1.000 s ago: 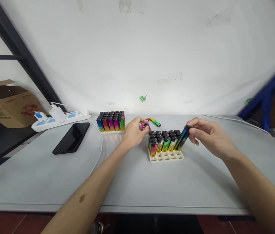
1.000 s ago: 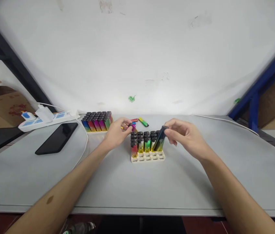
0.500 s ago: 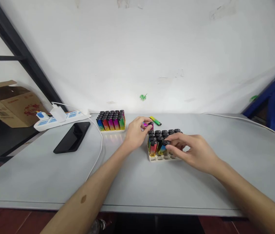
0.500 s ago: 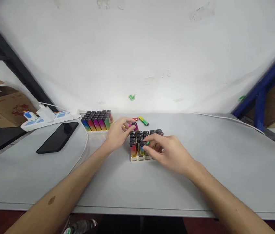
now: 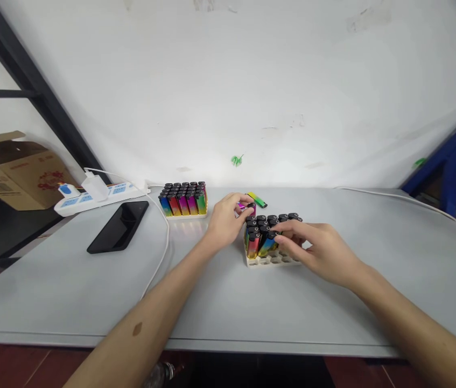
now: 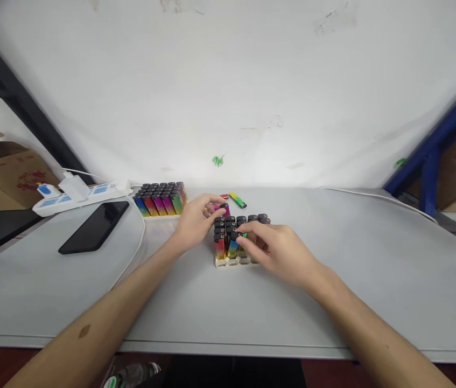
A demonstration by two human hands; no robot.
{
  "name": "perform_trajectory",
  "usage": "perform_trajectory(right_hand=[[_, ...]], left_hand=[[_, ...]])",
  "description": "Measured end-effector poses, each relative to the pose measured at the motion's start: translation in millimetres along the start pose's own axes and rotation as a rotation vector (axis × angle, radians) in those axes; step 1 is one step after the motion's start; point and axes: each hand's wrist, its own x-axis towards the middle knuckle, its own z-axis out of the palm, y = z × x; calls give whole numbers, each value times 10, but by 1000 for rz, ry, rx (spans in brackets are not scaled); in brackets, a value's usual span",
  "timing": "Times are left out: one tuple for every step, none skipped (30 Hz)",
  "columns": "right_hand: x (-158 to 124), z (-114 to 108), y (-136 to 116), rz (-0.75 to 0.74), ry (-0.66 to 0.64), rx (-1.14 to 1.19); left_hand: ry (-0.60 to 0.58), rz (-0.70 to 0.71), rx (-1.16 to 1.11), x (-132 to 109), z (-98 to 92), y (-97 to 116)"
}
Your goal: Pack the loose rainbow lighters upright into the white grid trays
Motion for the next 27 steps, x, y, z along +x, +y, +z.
perform_trajectory(right_hand=[[-1,-5,8,2,-7,-13],[-2,-11,14,4,-18,-22],[-3,-18,18,4,-31,-27],[-3,-25,19,5,-42,-32],[-3,-32,20,5,-53,-35],[-2,-39,21,5,-64,-37],[-1,-45,22,6,-78,-36],[1,-50,25,7,-91,-36],[2,-54,30,6,-103,-38],[3,-56,34,4,-111,-44],[4,-54,39,-2,-112,-58],[3,-50,44,-15,-103,-81],[2,-41,47,-32,-88,-110],[0,-29,49,-50,-71,-138],[-2,-13,50,-68,-53,-163],[-5,4,50,-84,-33,-181],[-8,21,50,-101,-14,-188],[-11,36,49,-118,10,-187],[-13,45,48,-136,46,-180],[-14,47,49,-151,101,-174],[-11,41,53,-159,175,-172],[-5,26,62,-154,264,-173],[5,4,77,-137,360,-179],[20,-22,101,-102,449,-183],[40,-50,136,-48,516,-181],[63,-74,183,19,559,-166],[88,-92,242,105,566,-138]], left_hand=[[-1,1,-3,0,1,-1],[-2,3,-5,-1,1,-1],[-3,6,-8,-1,1,-2],[-4,8,-9,-2,0,-3],[-5,6,-10,-2,-1,-3],[-5,3,-9,-2,-2,-3],[-4,0,-7,-2,-3,-3],[-4,-3,-4,-3,-5,-2],[-3,-5,-2,-2,-7,-2],[-4,-5,0,-2,-8,-1],[-5,-3,1,-2,-10,-1],[-7,-1,2,-1,-12,-1],[-9,0,3,0,-13,0],[-8,1,3,0,-15,0],[-8,1,3,0,-16,2],[-9,-1,5,0,-17,3],[-11,-3,6,0,-18,6],[-11,-6,8,-1,-19,9],[-11,-8,10,-2,-20,11],[-10,-9,12,-2,-21,13],[-8,-8,12,-2,-22,13],[-5,-7,11,-1,-23,12],[-4,-6,10,1,-26,8],[-3,-9,8,5,-29,1],[-4,-17,7,11,-32,-8],[-5,-31,6,17,-36,-19],[-5,-49,4,24,-39,-33]])
